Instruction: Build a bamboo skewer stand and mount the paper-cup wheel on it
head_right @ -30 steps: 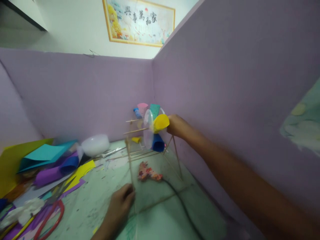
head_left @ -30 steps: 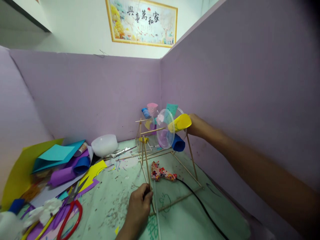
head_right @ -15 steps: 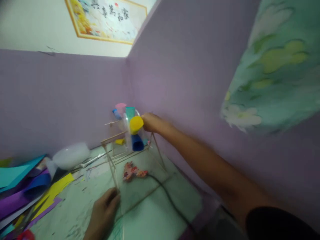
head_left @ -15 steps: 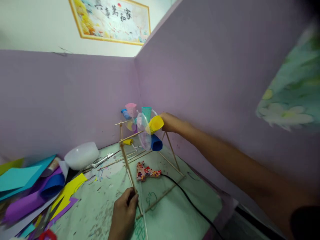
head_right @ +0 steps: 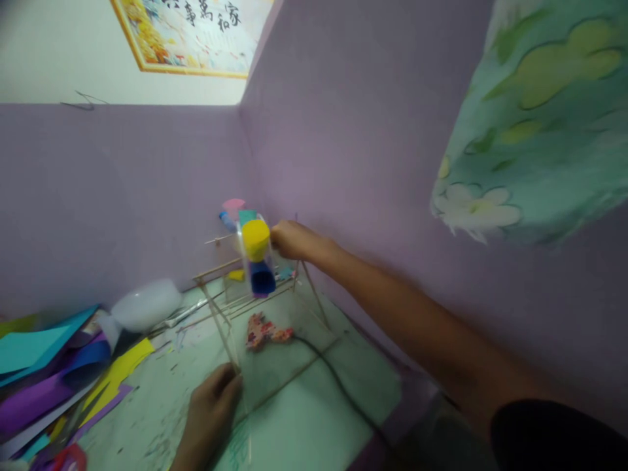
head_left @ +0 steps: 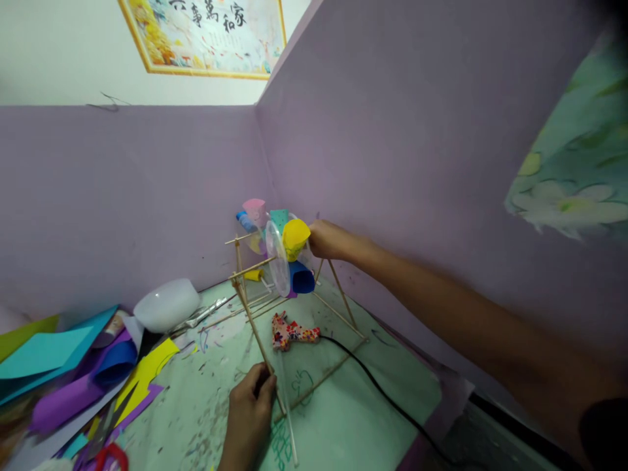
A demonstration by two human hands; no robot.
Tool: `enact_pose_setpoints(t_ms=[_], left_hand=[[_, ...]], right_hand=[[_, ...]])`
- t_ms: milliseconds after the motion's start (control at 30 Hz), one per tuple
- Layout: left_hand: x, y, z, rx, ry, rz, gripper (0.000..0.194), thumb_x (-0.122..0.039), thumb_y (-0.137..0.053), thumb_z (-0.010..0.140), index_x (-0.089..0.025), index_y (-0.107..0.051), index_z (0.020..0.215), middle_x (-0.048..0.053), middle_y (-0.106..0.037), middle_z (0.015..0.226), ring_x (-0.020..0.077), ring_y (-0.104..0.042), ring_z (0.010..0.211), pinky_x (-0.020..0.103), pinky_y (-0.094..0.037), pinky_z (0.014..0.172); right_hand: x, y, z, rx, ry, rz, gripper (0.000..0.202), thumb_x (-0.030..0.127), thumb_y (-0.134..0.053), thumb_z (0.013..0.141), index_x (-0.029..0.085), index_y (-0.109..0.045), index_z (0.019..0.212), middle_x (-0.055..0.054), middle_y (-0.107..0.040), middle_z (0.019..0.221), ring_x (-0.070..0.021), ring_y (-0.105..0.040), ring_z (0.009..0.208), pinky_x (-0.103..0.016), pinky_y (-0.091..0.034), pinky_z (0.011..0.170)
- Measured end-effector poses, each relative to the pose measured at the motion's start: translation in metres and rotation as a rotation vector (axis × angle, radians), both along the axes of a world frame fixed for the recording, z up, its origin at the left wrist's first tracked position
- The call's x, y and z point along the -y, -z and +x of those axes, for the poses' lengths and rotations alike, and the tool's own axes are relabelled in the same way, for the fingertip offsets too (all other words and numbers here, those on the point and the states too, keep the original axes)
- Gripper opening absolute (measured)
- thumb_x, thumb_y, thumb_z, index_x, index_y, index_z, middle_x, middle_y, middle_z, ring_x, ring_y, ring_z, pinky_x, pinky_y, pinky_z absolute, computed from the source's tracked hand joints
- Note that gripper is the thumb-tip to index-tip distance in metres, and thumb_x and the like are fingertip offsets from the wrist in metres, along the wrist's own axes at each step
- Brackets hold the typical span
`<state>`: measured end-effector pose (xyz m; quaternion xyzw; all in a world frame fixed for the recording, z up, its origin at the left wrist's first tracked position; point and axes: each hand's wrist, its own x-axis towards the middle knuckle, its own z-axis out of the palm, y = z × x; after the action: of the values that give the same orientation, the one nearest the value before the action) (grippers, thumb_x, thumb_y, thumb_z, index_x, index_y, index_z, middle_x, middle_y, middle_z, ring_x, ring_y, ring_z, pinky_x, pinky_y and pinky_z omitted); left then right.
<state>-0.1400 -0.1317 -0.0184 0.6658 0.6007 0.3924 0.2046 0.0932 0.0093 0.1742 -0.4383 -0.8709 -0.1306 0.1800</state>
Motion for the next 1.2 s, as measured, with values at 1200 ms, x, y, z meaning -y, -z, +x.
enact_pose_setpoints(t_ms=[1200], left_hand=[[0.001,-0.011,0.005,-0.004,-0.042,-0.009,0.024,-0.041,-0.05,0.069,-0.02,-0.057,0.062,-0.001,-0.058,0.057,0.0167,-0.057,0.059,0.023,-0.045,0.057]], right_hand=[[-0.002,0.051,0.028,-0.661,0.01,0.135,0.051,0.003,-0.057,0.07,0.011,-0.055,0.12,-0.013,-0.062,0.117,-0.0225,-0.055,0.109,-0.039,-0.039,0.098]])
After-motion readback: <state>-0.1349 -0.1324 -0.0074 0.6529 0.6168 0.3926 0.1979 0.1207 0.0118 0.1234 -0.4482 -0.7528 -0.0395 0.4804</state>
